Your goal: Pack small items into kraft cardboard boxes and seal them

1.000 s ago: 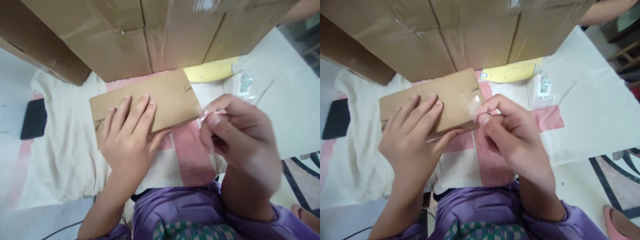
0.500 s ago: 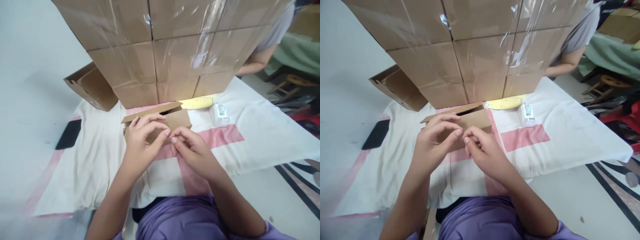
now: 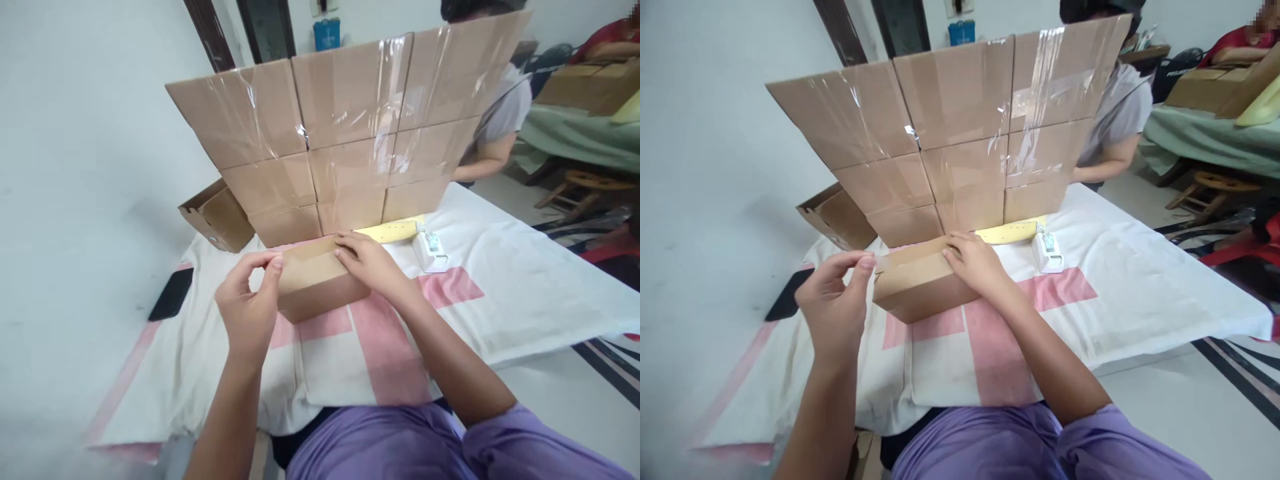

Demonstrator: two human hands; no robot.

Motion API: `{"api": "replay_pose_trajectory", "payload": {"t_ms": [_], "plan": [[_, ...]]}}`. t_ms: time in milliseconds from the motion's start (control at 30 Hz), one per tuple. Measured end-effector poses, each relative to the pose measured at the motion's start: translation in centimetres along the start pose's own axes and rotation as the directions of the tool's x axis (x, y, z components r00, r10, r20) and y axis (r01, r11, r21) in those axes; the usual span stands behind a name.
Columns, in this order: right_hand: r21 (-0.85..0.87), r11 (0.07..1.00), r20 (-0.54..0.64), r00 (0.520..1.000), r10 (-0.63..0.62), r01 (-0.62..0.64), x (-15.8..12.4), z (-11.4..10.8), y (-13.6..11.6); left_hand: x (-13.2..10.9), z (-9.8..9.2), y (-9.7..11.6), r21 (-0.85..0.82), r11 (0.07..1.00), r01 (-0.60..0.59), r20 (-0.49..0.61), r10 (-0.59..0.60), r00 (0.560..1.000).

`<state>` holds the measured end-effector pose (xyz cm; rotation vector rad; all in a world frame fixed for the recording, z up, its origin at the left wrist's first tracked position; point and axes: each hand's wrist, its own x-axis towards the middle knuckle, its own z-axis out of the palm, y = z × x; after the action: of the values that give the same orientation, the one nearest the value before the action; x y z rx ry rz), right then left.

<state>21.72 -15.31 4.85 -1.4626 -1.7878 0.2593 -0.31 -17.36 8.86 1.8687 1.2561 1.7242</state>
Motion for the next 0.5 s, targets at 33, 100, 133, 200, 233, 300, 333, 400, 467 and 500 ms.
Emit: {"api": "replay_pose_trajectory", "payload": {"t_ms": [33,100,133,200,233,300,333,400,467,500], "plan": [[0.070,0.996,-0.009,0.999,0.049,-0.048,0.1,0.8,0.6,0.3,0.0,0.1,0.044,0.998,0.034,0.069,-0.037,0.997],[0.211,0.973,-0.052,0.993,0.109,-0.096,0.1,1.9,1.5,1.0,0.0,0.0,0.115,0.991,0.070,0.221,-0.094,0.971],[0.267,0.959,-0.068,0.990,0.121,-0.099,0.0,2.3,1.8,1.5,0.2,-0.1,0.141,0.987,0.075,0.306,-0.115,0.945],[0.334,0.938,-0.085,0.988,0.131,-0.095,-0.1,2.6,2.0,2.6,0.8,-0.6,0.162,0.983,0.082,0.494,-0.152,0.856],[0.351,0.932,-0.087,0.987,0.132,-0.094,-0.1,2.6,2.0,3.2,1.2,-0.9,0.165,0.982,0.091,0.583,-0.171,0.794],[0.372,0.924,-0.080,0.988,0.133,-0.094,-0.1,2.4,1.9,4.3,2.2,-1.6,0.165,0.979,0.117,0.706,-0.200,0.680],[0.380,0.920,-0.079,0.988,0.134,-0.095,-0.1,2.4,1.8,4.8,2.8,-1.9,0.162,0.978,0.129,0.738,-0.207,0.642],[0.392,0.916,-0.081,0.988,0.131,-0.090,-0.2,2.3,1.8,5.5,3.8,-2.6,0.152,0.979,0.139,0.767,-0.206,0.607],[0.399,0.913,-0.091,0.988,0.127,-0.081,-0.2,2.4,1.9,5.9,4.5,-3.3,0.146,0.980,0.134,0.783,-0.198,0.590],[0.401,0.912,-0.097,0.987,0.130,-0.081,-0.3,2.5,1.9,6.0,4.8,-3.6,0.148,0.981,0.128,0.787,-0.195,0.585]]}}
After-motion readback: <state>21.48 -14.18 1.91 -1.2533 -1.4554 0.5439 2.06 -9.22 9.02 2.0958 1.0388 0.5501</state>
